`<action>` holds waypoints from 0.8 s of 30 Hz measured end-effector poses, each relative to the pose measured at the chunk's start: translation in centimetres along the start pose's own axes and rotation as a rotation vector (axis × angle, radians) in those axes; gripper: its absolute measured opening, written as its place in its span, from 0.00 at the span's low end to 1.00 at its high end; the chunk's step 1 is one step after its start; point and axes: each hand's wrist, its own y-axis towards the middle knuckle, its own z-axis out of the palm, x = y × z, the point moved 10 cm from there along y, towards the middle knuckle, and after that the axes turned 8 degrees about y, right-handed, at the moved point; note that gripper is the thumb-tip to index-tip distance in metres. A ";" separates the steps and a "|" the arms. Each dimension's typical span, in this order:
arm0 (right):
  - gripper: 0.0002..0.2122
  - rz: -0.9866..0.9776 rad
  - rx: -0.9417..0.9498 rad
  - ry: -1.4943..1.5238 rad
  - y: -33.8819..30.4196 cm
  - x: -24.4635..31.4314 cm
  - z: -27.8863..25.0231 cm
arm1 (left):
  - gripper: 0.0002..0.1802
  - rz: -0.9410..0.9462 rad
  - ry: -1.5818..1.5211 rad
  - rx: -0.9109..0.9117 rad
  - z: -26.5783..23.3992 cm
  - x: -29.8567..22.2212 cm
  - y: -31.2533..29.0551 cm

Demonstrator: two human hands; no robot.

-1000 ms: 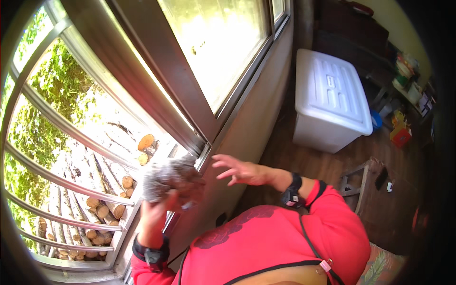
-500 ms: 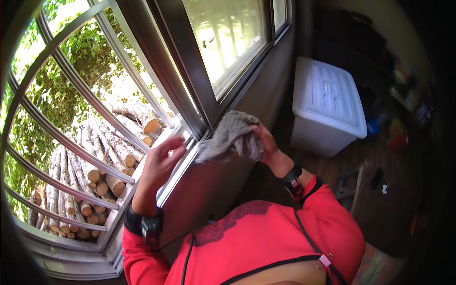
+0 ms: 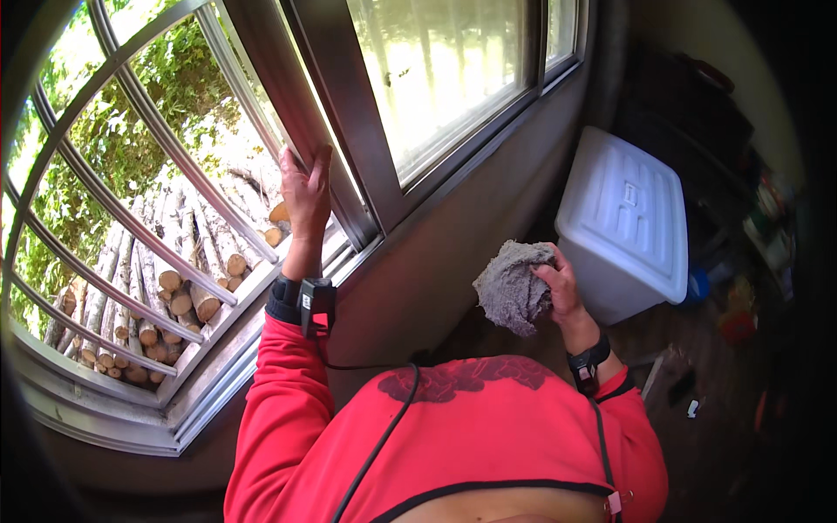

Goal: The person wipes the surface of a white plastic lid and then wipes the interior frame and glass of a sliding window with a cloth.

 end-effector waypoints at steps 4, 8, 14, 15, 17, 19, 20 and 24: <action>0.12 -0.025 0.056 -0.029 0.5 0.2 0.3 | 0.21 0.041 -0.183 0.073 -0.1 -0.6 -0.1; 0.13 0.020 0.071 -0.020 0.9 -0.5 0.3 | 0.29 0.447 0.300 -0.419 -3.5 -7.3 -4.7; 0.12 0.049 0.126 0.026 1.3 -1.7 1.3 | 0.37 0.113 0.341 -0.042 2.8 -6.7 -4.3; 0.12 0.050 0.147 0.027 1.2 -1.9 1.7 | 0.37 0.106 0.413 -0.071 2.8 -7.0 -4.2; 0.13 0.067 0.155 0.032 0.9 -2.4 2.1 | 0.40 0.002 0.400 -0.062 3.1 -6.5 -3.5; 0.13 0.082 0.158 0.069 0.4 -2.7 2.4 | 0.40 -0.029 0.400 -0.076 3.7 -6.9 -3.5; 0.15 0.078 0.163 0.062 0.2 -2.6 2.5 | 0.38 0.036 0.487 -0.096 4.0 -7.8 -3.8; 0.21 -0.003 0.241 -0.121 0.9 -1.0 3.9 | 0.32 0.150 0.278 -0.160 2.1 -8.2 -5.2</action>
